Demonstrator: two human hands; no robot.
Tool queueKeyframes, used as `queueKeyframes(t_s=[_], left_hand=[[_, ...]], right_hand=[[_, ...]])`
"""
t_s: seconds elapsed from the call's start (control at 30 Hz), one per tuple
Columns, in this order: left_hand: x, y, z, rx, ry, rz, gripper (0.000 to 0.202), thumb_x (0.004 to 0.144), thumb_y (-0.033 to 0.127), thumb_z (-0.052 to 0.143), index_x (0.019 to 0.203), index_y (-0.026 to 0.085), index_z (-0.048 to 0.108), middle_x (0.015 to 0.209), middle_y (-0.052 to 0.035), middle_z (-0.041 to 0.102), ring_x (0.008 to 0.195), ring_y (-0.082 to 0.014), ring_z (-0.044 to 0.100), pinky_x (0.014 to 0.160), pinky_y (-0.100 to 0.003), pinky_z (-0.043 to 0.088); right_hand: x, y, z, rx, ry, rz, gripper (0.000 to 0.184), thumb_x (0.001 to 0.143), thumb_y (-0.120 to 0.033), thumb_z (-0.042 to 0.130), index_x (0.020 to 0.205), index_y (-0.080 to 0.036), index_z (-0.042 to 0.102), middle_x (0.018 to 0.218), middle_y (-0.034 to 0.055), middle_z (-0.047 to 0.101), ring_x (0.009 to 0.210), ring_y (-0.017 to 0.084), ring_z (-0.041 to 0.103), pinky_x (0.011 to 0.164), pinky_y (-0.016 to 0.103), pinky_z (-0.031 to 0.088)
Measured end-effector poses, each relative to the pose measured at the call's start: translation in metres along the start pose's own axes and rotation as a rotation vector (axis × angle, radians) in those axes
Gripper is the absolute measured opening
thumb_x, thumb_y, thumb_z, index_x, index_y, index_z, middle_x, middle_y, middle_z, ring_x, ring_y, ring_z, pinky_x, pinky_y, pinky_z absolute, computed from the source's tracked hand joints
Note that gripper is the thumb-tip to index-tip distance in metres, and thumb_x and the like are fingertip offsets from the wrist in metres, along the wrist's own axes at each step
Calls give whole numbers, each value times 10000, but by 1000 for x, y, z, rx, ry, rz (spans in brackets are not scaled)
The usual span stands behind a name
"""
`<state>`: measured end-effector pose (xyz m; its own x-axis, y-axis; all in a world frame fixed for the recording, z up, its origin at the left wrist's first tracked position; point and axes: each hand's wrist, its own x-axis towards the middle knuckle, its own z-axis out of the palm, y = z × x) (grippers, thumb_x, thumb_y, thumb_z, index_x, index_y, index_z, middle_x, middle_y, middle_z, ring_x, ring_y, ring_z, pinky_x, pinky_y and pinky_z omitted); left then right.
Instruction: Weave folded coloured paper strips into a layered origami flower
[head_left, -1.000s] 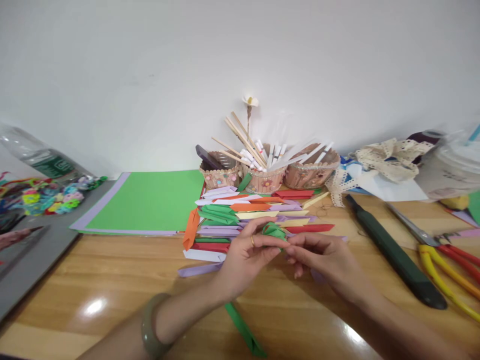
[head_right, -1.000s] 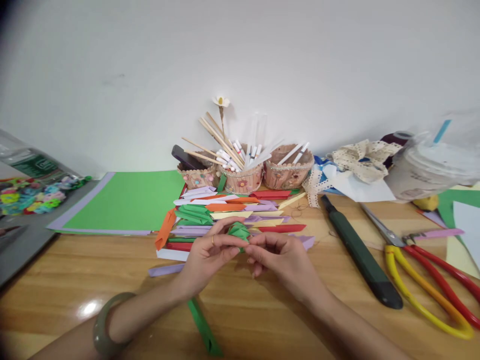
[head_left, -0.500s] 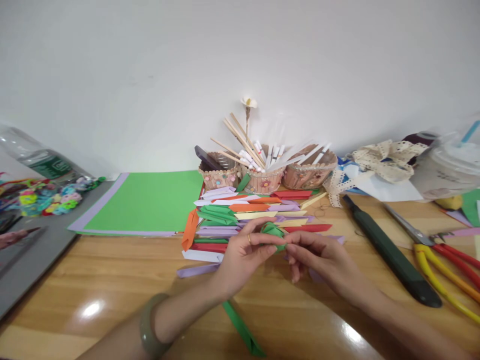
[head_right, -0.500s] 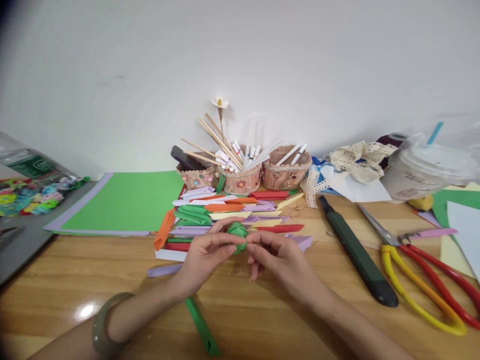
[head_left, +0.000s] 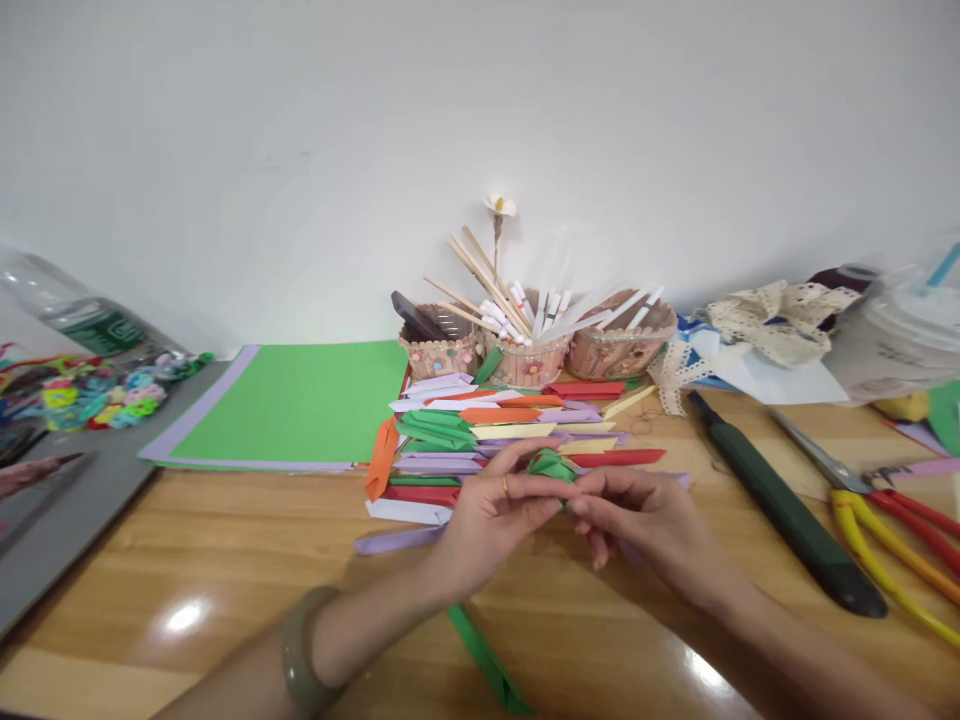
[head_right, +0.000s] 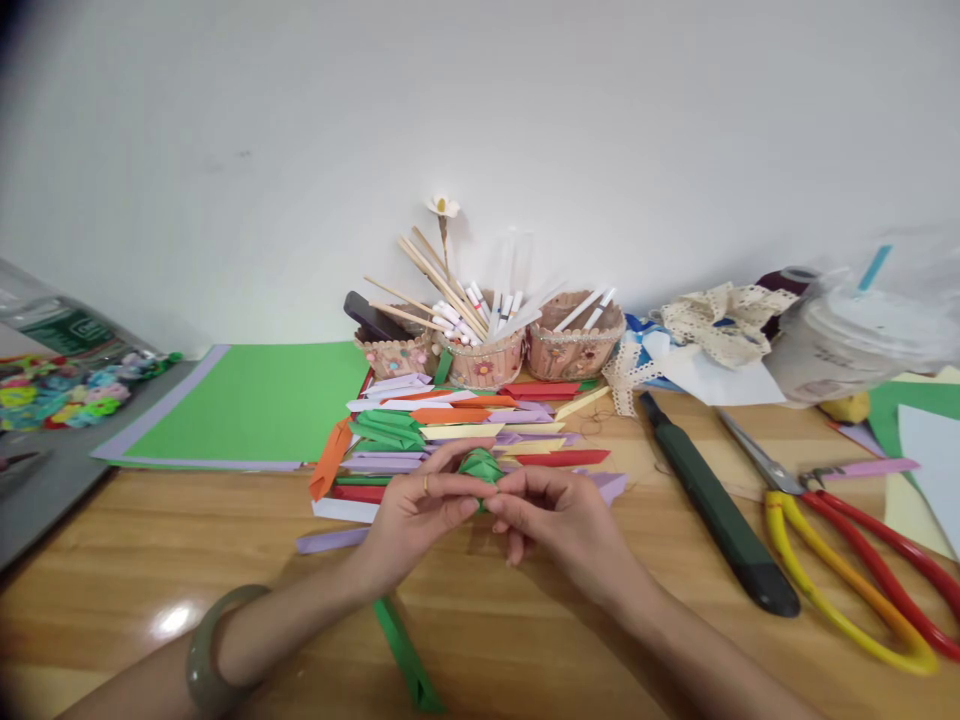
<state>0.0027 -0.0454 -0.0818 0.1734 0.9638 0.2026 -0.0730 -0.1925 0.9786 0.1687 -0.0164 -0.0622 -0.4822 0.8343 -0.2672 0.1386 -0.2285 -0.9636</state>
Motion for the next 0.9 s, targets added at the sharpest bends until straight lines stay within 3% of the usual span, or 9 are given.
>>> queueKeyframes(t_s=[0.23,0.9], left_hand=[[0,1,-1,10,20,-20,202,776,211,596,918,314,697,1233,-9,519,1167,-178,466,989,-313,372],[-1,2,-1,67,-40,-27,229,816,203,535,972,283,681,1261,-36,505,1195,-201,445,1031,-368,322]], right_hand=[[-2,-2,-2,-26,-41,-28,363,712,-515,607,713,-152,597,524,-27,564,400,69,495,414,203,299],[0,-1,2,-7,59,45,356,610,-481,700,599,-149,573,381,-46,518,336,62,453,391,193,292]])
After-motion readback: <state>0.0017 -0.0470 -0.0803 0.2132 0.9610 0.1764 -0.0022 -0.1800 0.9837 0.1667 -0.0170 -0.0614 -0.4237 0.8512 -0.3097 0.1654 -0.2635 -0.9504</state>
